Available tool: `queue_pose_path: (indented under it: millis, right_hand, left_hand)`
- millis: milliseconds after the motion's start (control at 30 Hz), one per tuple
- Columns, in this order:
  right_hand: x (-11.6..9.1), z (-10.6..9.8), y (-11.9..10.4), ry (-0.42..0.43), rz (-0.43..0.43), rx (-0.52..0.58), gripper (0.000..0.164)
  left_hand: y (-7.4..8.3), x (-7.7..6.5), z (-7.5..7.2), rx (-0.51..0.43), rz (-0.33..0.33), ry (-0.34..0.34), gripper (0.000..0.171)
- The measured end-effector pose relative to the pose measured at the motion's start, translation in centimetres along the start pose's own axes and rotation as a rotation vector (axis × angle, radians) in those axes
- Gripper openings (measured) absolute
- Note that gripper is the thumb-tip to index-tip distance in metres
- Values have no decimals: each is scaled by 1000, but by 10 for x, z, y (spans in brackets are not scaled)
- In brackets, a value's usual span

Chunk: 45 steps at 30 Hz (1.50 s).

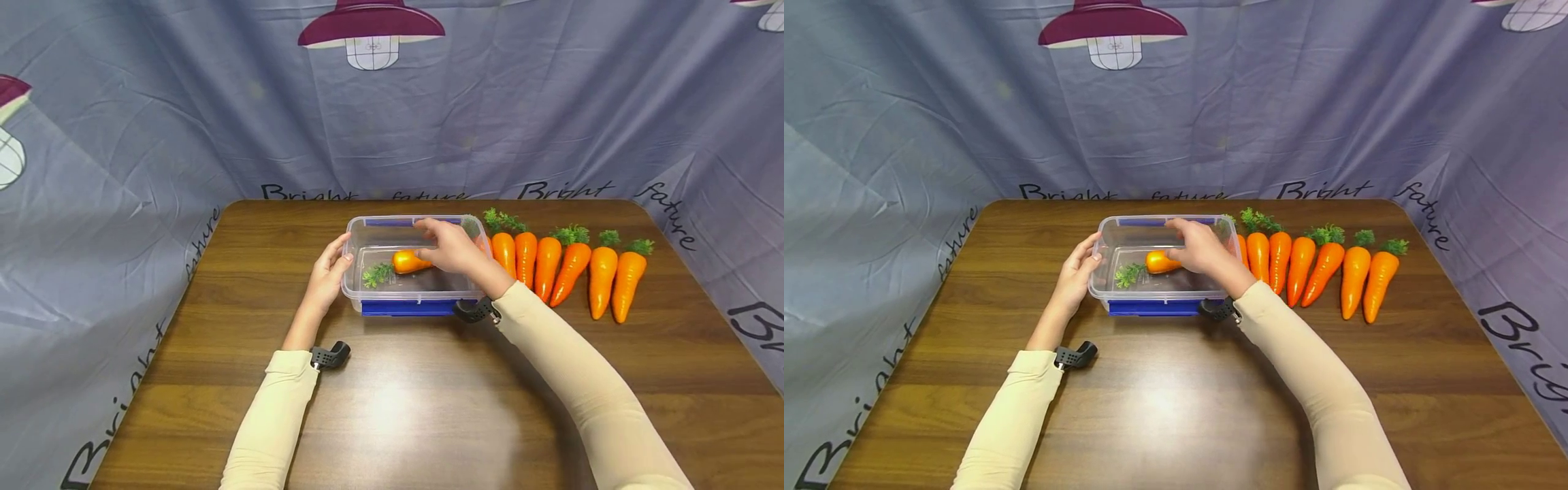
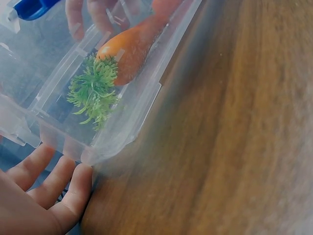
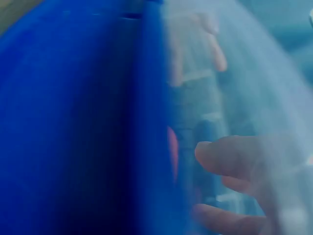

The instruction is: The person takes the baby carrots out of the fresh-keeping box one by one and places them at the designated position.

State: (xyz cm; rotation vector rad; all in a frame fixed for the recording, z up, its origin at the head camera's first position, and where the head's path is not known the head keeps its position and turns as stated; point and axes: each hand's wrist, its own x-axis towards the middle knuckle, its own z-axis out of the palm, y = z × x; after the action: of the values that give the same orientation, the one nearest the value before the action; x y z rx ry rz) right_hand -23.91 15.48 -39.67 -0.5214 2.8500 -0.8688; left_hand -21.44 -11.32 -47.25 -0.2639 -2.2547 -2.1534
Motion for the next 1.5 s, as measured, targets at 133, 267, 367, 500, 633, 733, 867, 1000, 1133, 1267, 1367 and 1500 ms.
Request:
queue_pose_path:
  millis: [133,267,367,500,633,733,867,1000,1133,1267,1367,1500]
  right_hand:
    - [4,13,1,-41,-29,-52,55]
    - [3,22,1,-60,-45,-83,53]
    - [3,25,2,-63,-51,-103,51]
    - [3,25,2,-57,-66,-129,49]
    - [4,26,2,-77,-75,-154,48]
    - [4,28,2,-105,-67,-159,47]
    - [4,30,3,-153,-70,-149,51]
    - [3,30,3,-192,-77,-151,56]
    - [2,30,3,-207,-76,-156,58]
    - [2,30,1,-226,-72,-157,58]
    - [3,30,1,-236,-66,-161,59]
    - [4,31,2,-242,-57,-159,59]
  left_hand:
    - [-1,1,0,-2,-5,-5,50]
    - [-2,0,0,9,-23,-10,50]
    - [-2,-1,-1,10,-27,-9,50]
    - [-1,-1,-1,-7,-20,-10,50]
    - [-1,-2,-1,-20,-23,-5,51]
    - [0,-2,-1,-20,-30,-2,51]
    - [0,-2,-1,-14,-39,1,51]
    - [0,-2,-1,-17,-40,-1,50]
    - [1,-1,-1,-17,-30,-9,51]
    - [1,-1,-1,-13,-30,-4,51]
    - [0,-2,-1,-17,-35,0,51]
    - [-1,-2,-1,-19,-39,0,50]
